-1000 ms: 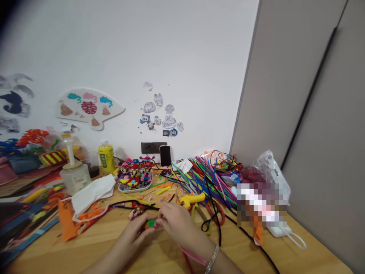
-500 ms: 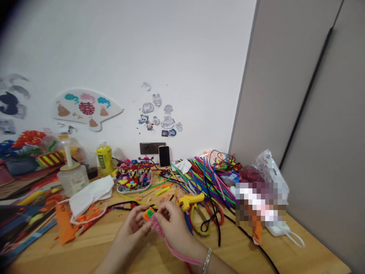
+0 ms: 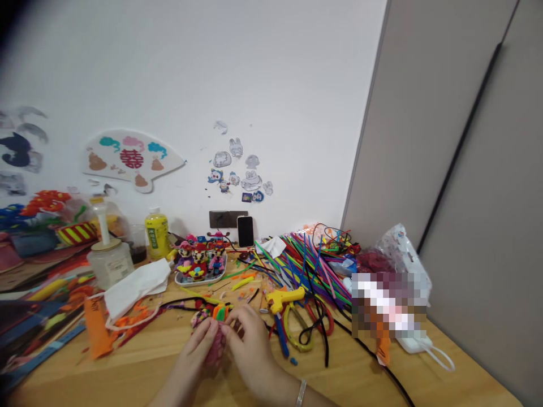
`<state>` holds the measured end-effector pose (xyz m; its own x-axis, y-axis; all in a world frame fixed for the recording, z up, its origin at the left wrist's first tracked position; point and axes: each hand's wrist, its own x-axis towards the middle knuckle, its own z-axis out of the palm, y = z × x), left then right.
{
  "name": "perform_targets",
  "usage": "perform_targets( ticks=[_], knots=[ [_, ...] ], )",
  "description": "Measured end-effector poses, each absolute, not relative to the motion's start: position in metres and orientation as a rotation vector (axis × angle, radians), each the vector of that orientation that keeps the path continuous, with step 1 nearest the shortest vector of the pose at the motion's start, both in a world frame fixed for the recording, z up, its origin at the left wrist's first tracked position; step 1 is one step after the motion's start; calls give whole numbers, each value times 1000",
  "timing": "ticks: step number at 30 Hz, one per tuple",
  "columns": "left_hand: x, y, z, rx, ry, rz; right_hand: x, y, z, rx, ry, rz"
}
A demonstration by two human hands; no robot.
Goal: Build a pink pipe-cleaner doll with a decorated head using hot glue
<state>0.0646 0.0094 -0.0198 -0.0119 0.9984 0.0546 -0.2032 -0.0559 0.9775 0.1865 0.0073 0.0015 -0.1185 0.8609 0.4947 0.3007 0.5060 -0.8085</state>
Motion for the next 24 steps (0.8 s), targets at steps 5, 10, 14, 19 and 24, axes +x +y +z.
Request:
perform_targets(
  ticks=[5,10,14,19,24],
  knots=[
    [60,13,-12,1105,978,1289,192,14,1,-907,-1621,973],
    [60,8,1,1098,888,1261,208,23,7,-868,-1630,1381],
    [59,6,5,1103,832,1169,222,30,14,-901,-1754,1394],
    [54,2,8,1343,766,802,229,37,9,-930,-1930,1351],
    [50,-1,19,1857,866,685,230,38,10,-1023,-1888,1287]
  ],
)
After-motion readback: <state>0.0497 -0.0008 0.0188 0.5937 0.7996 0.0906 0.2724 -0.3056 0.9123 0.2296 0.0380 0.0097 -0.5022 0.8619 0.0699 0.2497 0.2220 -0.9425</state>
